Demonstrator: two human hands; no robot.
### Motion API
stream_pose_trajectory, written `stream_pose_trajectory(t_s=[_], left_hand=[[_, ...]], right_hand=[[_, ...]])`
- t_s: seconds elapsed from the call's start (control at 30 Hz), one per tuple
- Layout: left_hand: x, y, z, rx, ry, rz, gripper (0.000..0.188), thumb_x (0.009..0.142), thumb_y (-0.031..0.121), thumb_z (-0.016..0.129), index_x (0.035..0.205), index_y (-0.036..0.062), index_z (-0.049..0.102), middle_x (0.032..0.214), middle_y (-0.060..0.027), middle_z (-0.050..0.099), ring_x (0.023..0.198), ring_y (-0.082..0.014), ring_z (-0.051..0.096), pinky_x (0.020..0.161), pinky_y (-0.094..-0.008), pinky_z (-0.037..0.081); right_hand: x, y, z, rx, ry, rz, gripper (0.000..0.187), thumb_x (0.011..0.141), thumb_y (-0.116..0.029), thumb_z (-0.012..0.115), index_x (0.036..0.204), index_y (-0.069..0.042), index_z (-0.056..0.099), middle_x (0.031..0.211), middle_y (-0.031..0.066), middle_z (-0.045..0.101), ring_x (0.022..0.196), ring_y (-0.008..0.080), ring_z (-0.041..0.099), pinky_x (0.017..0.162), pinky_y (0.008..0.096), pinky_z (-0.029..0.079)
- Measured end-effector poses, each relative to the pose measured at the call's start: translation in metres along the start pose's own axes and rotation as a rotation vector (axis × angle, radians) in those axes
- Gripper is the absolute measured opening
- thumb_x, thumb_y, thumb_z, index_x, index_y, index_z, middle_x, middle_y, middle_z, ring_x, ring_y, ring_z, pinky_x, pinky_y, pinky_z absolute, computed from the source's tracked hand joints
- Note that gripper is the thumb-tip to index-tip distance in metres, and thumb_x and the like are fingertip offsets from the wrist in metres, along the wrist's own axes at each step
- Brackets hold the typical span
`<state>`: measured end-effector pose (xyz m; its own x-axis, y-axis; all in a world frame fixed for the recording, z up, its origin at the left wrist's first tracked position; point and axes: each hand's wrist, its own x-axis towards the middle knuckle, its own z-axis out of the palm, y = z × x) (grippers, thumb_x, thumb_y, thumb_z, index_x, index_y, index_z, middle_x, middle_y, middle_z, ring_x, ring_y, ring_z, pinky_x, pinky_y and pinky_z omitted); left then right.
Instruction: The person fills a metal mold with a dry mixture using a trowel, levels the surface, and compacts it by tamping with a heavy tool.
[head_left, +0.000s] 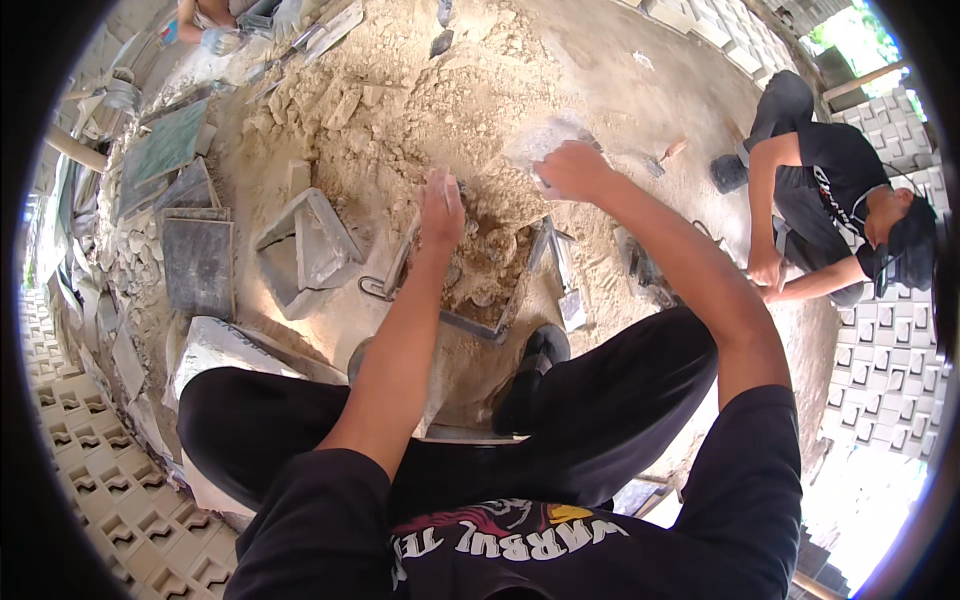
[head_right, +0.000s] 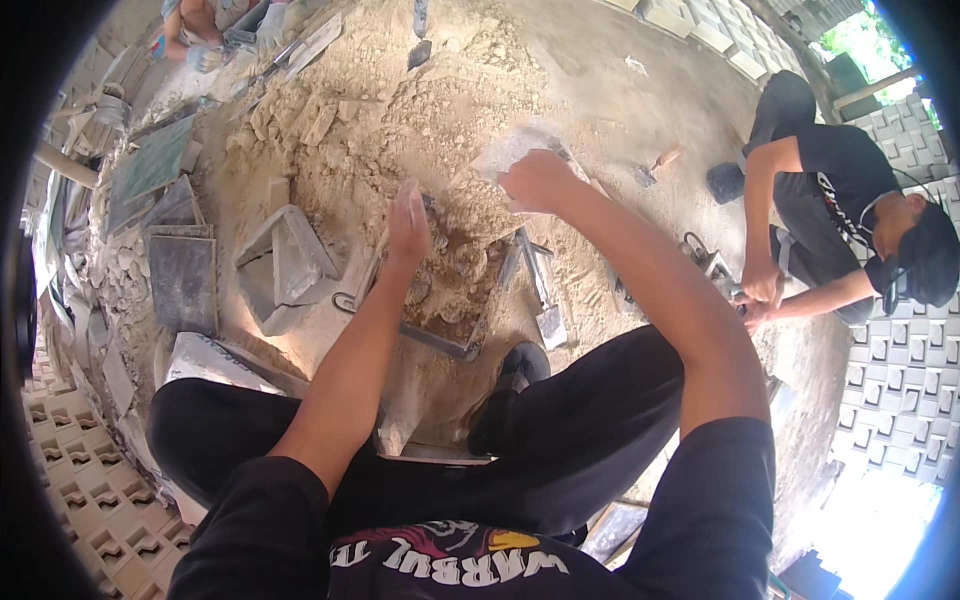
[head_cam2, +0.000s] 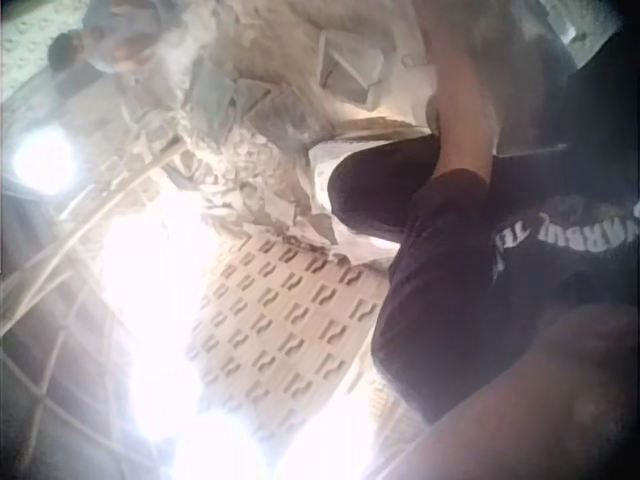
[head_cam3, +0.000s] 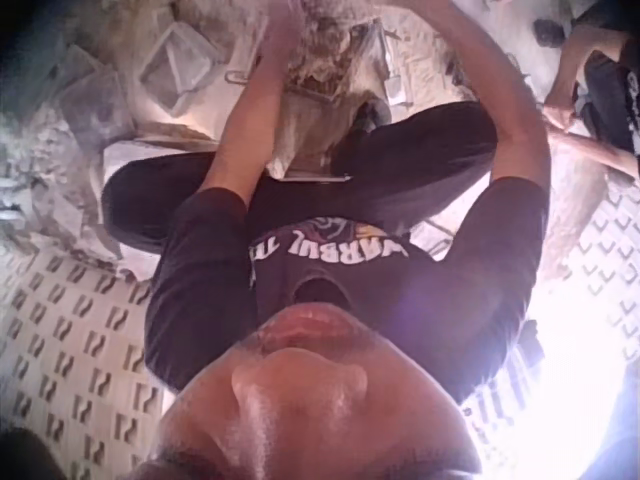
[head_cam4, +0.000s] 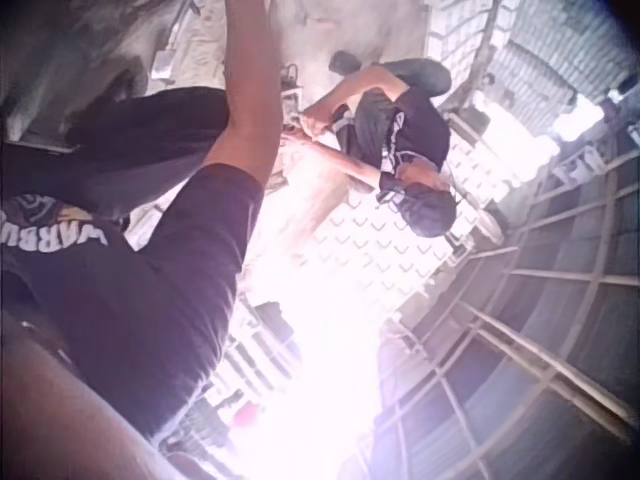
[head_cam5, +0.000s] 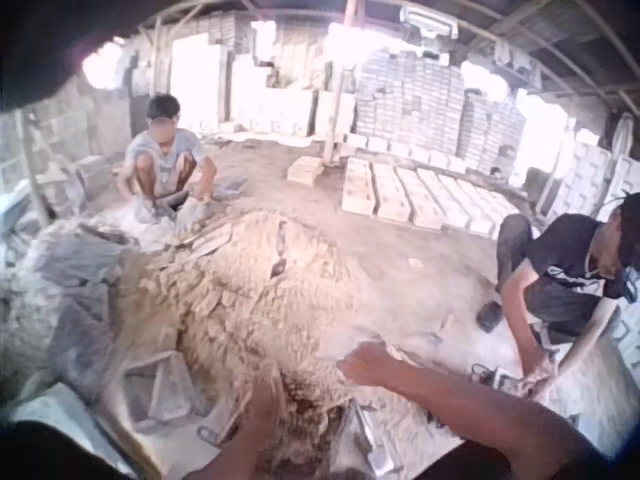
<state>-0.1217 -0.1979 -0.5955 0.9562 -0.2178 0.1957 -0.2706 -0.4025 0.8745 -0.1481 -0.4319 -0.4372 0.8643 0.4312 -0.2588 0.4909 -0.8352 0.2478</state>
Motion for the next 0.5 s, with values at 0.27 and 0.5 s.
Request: stream_pose_trajectory(t_s=[0.27, 0.5], left_hand=[[-0.045, 0.008, -0.007, 0.333, -0.197, 0.154, 0.063, 0.103, 0.039, 0.028, 0.149, -0.0039, 0.023, 0.155, -0.0224, 0.027, 0.145, -0.0339, 0.023, 0.120, -0.0442, 0.014], [-0.075, 0.031, 0.003, 0.658, -0.499, 0.585, 0.067, 0.102, 0.043, 0.030, 0.152, 0.0014, 0.016, 0.159, -0.0160, 0.019, 0.148, -0.0311, 0.016, 0.121, -0.0459, 0.009]], right_hand=[[-0.014, -0.098, -0.047, -0.342, -0.097, 0.001, 0.008, 0.086, -0.011, 0.063, 0.080, -0.008, 0.066, 0.068, 0.0049, 0.066, 0.063, 0.0158, 0.060, 0.068, 0.0307, 0.046], [-0.049, -0.055, -0.055, -0.053, -0.216, 0.423, 0.014, 0.088, -0.017, 0.063, 0.090, -0.004, 0.066, 0.072, 0.0082, 0.067, 0.070, 0.0175, 0.065, 0.067, 0.0370, 0.050]])
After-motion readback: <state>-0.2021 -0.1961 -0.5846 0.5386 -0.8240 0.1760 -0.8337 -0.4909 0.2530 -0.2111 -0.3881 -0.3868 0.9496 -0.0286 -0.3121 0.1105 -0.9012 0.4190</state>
